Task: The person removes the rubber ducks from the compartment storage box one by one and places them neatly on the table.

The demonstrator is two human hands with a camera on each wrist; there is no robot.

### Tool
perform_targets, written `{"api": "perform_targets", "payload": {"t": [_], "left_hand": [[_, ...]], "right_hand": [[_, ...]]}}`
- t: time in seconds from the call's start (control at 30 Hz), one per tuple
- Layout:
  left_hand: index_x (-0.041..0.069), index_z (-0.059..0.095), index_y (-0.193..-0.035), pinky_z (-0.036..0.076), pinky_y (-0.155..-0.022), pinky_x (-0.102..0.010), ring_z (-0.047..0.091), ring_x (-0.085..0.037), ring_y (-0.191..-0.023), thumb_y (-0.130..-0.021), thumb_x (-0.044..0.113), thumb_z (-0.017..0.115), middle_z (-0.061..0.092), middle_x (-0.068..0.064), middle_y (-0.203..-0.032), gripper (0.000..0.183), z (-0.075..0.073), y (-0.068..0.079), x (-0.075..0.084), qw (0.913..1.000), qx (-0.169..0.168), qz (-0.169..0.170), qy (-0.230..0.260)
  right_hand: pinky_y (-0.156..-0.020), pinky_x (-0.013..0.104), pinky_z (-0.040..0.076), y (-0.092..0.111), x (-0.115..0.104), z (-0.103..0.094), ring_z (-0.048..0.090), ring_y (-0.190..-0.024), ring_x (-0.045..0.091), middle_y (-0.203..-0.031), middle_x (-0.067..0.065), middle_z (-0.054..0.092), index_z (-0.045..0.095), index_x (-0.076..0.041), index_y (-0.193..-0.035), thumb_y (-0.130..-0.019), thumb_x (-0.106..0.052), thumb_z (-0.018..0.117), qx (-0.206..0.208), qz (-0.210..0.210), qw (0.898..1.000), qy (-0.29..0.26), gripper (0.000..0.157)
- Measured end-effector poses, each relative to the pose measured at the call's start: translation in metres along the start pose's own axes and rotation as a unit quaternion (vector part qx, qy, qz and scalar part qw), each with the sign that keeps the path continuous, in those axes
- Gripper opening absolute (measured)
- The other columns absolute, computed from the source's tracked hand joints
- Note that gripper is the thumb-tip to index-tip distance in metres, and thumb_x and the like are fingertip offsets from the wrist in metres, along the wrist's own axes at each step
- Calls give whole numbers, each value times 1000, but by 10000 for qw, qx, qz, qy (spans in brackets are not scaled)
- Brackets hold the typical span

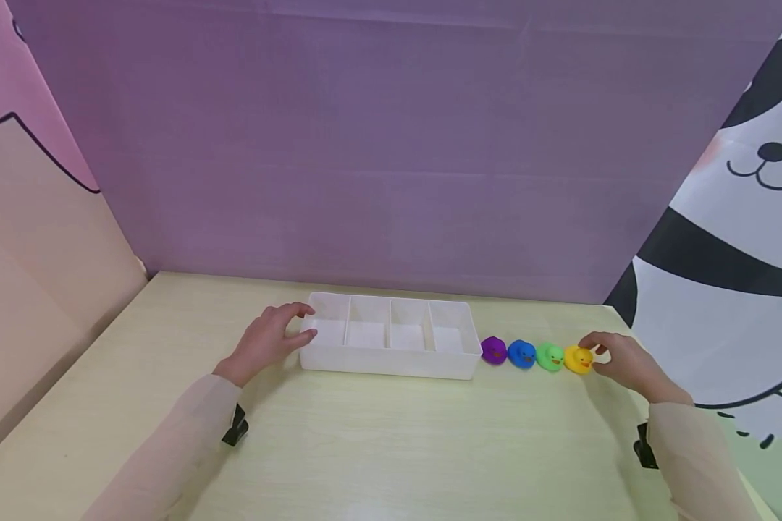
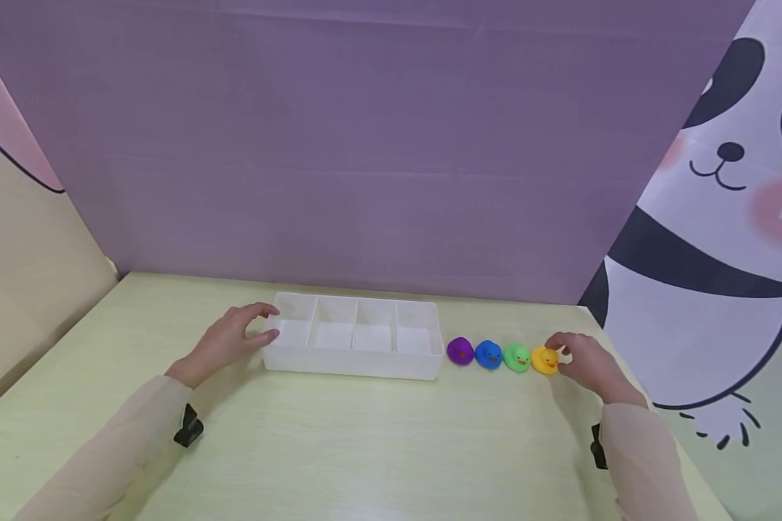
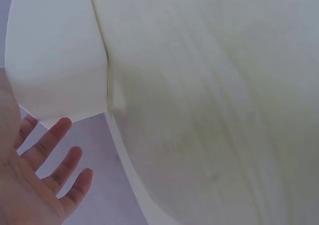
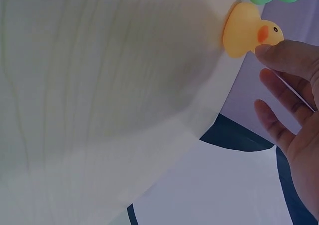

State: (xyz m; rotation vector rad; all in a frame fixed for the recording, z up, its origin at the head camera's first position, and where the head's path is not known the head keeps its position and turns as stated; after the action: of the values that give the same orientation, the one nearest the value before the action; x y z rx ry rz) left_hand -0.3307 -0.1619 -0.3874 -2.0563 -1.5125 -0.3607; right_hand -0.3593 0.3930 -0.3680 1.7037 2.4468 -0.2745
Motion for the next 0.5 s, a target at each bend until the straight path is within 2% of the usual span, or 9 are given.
{"api": "perform_targets", "payload": {"t": [0.3,0.5], "left_hand": [[12,55,-122,44,-84,-47,51,-30,-105,-87,36,58,60,-7,-118,42,-5,1,2,9999,-66,104,-86],[13,53,-124,41,-90,-47,50,-29,-111,-88,42,55,58,-6,-120,46,-14,6,1,10000,-71,11,8]], "right_hand": [[-72,49,49,2,-8,-9,57,-87,36,-102,22,63,61,3,-104,-71,4,68,224,-213,9994,136,35],[-72,49,50,1,-19,-14,57,-89,37,-105,23,62,60,2,-108,-71,2,69,268,-183,9992,233,38]]}}
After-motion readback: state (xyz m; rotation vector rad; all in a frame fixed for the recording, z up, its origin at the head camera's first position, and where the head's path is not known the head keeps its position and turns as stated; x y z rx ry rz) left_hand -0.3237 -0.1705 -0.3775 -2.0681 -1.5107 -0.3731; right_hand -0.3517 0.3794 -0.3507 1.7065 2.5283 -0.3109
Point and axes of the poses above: each hand's wrist, its own y-axis away from the middle knuckle, its own z-axis out of the palm, x = y × z, the point moved 4 cm from there along -y, towards the middle knuckle
